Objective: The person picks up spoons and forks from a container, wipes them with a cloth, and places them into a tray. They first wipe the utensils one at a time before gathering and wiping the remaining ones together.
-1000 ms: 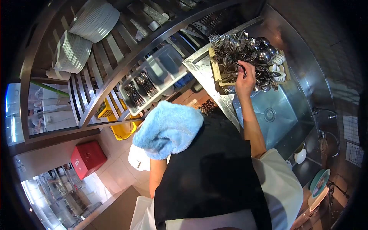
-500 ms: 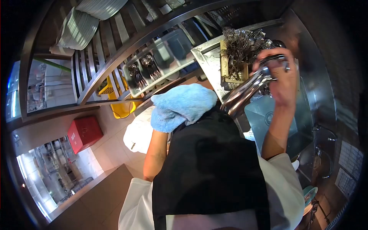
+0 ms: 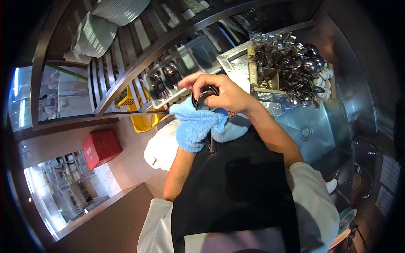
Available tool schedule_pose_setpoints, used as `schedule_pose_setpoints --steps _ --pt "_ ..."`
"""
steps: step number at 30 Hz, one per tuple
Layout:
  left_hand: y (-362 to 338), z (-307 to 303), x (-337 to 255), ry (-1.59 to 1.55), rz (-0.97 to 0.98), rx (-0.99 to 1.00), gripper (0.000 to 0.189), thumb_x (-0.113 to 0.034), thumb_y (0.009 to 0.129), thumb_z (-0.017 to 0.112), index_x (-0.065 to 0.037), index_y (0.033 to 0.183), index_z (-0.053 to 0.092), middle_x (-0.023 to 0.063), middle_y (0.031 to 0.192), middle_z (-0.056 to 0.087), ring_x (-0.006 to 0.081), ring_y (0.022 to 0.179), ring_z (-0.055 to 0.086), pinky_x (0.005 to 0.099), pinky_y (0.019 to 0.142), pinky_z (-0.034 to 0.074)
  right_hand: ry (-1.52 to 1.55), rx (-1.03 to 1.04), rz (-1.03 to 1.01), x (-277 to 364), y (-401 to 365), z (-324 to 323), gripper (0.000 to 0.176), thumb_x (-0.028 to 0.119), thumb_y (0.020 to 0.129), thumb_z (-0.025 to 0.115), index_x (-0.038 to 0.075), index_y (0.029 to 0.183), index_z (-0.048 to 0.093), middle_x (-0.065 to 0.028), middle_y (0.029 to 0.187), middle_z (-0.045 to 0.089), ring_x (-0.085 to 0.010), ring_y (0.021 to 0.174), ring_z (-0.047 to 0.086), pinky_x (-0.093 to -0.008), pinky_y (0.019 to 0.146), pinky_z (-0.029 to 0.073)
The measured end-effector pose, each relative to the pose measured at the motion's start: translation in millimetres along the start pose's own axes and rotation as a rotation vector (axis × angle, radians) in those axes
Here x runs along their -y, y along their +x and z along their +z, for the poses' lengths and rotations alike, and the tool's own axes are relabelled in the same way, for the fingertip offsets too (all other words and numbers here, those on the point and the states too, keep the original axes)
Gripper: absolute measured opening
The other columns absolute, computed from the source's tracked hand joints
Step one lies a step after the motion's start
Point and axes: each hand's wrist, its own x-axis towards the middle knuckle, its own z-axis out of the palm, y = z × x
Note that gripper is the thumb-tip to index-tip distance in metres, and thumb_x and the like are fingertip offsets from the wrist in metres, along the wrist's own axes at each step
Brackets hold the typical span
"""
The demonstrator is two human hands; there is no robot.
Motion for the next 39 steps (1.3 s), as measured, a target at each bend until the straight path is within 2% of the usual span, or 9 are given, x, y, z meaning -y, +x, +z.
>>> schedule_pose_setpoints --steps 5,8,10,17,24,28,30,35,39 --pt "-6.8 -4.0 -36.9 -0.151 -0.399 -0.104 0.032 -0.019 0.09 0.074 -0.005 0.116 0.062 0.0073 0.107 0.067 0.0199 0.098 0.067 0.0349 0.083 0.056 -0.41 -0.416 0.013 33.8 -29.3 12.0 0.035 -0.003 0.079 0.059 0.006 0.111 0.069 -0.0149 0.135 0.059 -0.0293 0.129 0.056 -0.0421 0.108 0.045" --pt "-20.5 -32.9 4.9 0.952 0.381 0.099 0.038 -0.009 0.078 0.073 -0.004 0.114 0.064 0.0169 0.115 0.065 0.0359 0.114 0.062 0.0433 0.101 0.049 -0.727 -0.88 0.219 -11.4 -86.9 -29.9 0.033 0.0 0.086 0.06 0.004 0.117 0.07 -0.0175 0.117 0.067 -0.0316 0.11 0.067 -0.0391 0.095 0.052" --pt "-7.9 -39.8 -34.0 0.65 0.46 0.036 0.04 -0.011 0.079 0.073 -0.005 0.117 0.063 0.0162 0.116 0.064 0.0358 0.116 0.061 0.0436 0.103 0.048 -0.844 -1.069 0.449 -28.4 -114.3 -48.6 0.029 0.002 0.091 0.059 0.0 0.119 0.07 -0.0206 0.113 0.069 -0.0364 0.102 0.069 -0.0415 0.094 0.053" --pt "-16.0 -39.4 -10.4 0.542 0.195 -0.126 0.037 -0.012 0.081 0.072 -0.005 0.116 0.064 0.0155 0.116 0.065 0.0341 0.116 0.061 0.0426 0.101 0.048 -1.317 -0.915 0.592 -109.3 -128.8 -93.2 0.053 0.007 0.094 0.06 0.001 0.146 0.049 -0.0248 0.114 0.069 -0.0443 0.107 0.064 -0.0518 0.095 0.051" --pt "-34.6 -28.7 4.4 0.662 -0.052 -0.078 0.035 -0.013 0.083 0.071 -0.005 0.115 0.064 0.0147 0.115 0.067 0.0324 0.115 0.061 0.0417 0.099 0.048 -1.408 -0.92 0.537 -87.9 -124.9 -85.1 0.035 0.001 0.09 0.064 0.004 0.124 0.066 -0.0194 0.106 0.072 -0.0404 0.098 0.066 -0.0517 0.088 0.051" --pt "-36.4 -22.0 -3.7 -0.701 -0.396 -0.319 0.035 -0.004 0.081 0.067 -0.003 0.116 0.068 0.0162 0.11 0.071 0.0375 0.107 0.066 0.0422 0.099 0.048 -1.516 -0.872 0.549 -105.5 -139.3 -88.8 0.025 -0.002 0.088 0.063 0.0 0.112 0.069 -0.0179 0.105 0.072 -0.0387 0.098 0.065 -0.0521 0.085 0.05" --pt "-40.5 -37.7 -11.3 0.482 0.552 -0.158 0.041 -0.001 0.081 0.064 -0.003 0.122 0.067 0.0164 0.112 0.072 0.0376 0.107 0.067 0.0445 0.104 0.046 -1.473 -0.968 0.389 -86.4 -134.8 -80.6 0.018 -0.003 0.085 0.062 -0.003 0.101 0.071 -0.0171 0.104 0.072 -0.0379 0.098 0.063 -0.0521 0.083 0.048" --pt "-40.4 -34.3 -18.1 0.59 0.446 -0.09 0.039 -0.001 0.077 0.064 -0.003 0.116 0.068 0.0175 0.106 0.072 0.039 0.102 0.068 0.0459 0.092 0.051 -1.272 -1.106 0.109 3.6 -96.3 -45.1 0.017 0.005 0.101 0.059 0.001 0.108 0.074 -0.0111 0.1 0.074 -0.0228 0.092 0.07 -0.0338 0.083 0.054" --pt "-41.9 -24.5 21.4 0.632 0.393 -0.002 0.058 -0.02 0.073 0.072 -0.001 0.127 0.061 0.0242 0.119 0.066 0.0438 0.118 0.059 0.0518 0.11 0.038 -0.556 -0.642 0.394 56.4 -63.4 8.1 0.018 0.012 0.102 0.063 -0.002 0.104 0.074 -0.0068 0.093 0.075 -0.0116 0.086 0.068 -0.0293 0.08 0.055"
